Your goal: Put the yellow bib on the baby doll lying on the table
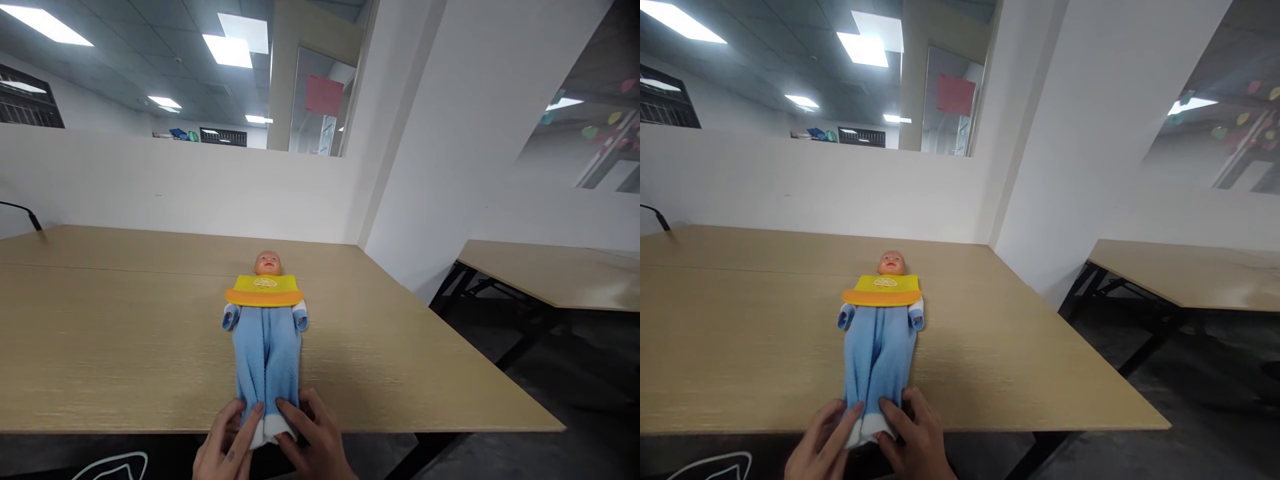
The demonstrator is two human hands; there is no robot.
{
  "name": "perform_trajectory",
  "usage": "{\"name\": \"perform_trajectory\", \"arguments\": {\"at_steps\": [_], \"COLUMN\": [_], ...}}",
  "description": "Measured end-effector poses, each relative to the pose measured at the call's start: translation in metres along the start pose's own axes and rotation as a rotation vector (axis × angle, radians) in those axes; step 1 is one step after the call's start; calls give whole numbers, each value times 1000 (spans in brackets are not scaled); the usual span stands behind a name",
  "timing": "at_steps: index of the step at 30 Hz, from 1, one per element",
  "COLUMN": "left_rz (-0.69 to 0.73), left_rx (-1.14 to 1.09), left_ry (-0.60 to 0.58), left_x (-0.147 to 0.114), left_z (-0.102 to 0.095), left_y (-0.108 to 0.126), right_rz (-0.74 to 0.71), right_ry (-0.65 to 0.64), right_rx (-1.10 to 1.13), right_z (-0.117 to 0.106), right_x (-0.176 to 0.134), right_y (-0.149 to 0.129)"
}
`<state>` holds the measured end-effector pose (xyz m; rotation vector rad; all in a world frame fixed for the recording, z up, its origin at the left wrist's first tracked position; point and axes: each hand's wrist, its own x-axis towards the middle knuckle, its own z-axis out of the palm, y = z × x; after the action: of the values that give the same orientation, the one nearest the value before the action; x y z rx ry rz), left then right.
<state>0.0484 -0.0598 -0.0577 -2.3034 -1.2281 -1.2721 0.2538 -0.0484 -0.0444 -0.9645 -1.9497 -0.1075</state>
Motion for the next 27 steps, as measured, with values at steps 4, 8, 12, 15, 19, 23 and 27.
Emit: {"name": "perform_trajectory", "arguments": {"at_steps": [4,8,12,15,19,23,27], "left_rz": [29,-15,-75,-33,55,38,27], "left_rx": [7,-8,-27,-22,27,40,37], "left_ry": [2,36,104,108,63,96,106], "left_x": [-5,-5,-5,-5,-3,-2,-2], "left_z": [3,8,14,15,13,16,17], "left_y": [-5,-3,2,0,-4,-2,0], "right_rz": [-10,-18,0,-4,-10,-6,-11], "right_ry": [4,5,-10,-5,30,49,18], "right_rx": [-23,-16,17,20,-4,-24,-41], "right_z": [0,-3,-6,-6,-4,0,3], "right_x": [-1,-2,-2,-2,-1,-3,-9], "right_y": [2,2,2,1,0,1,4]}}
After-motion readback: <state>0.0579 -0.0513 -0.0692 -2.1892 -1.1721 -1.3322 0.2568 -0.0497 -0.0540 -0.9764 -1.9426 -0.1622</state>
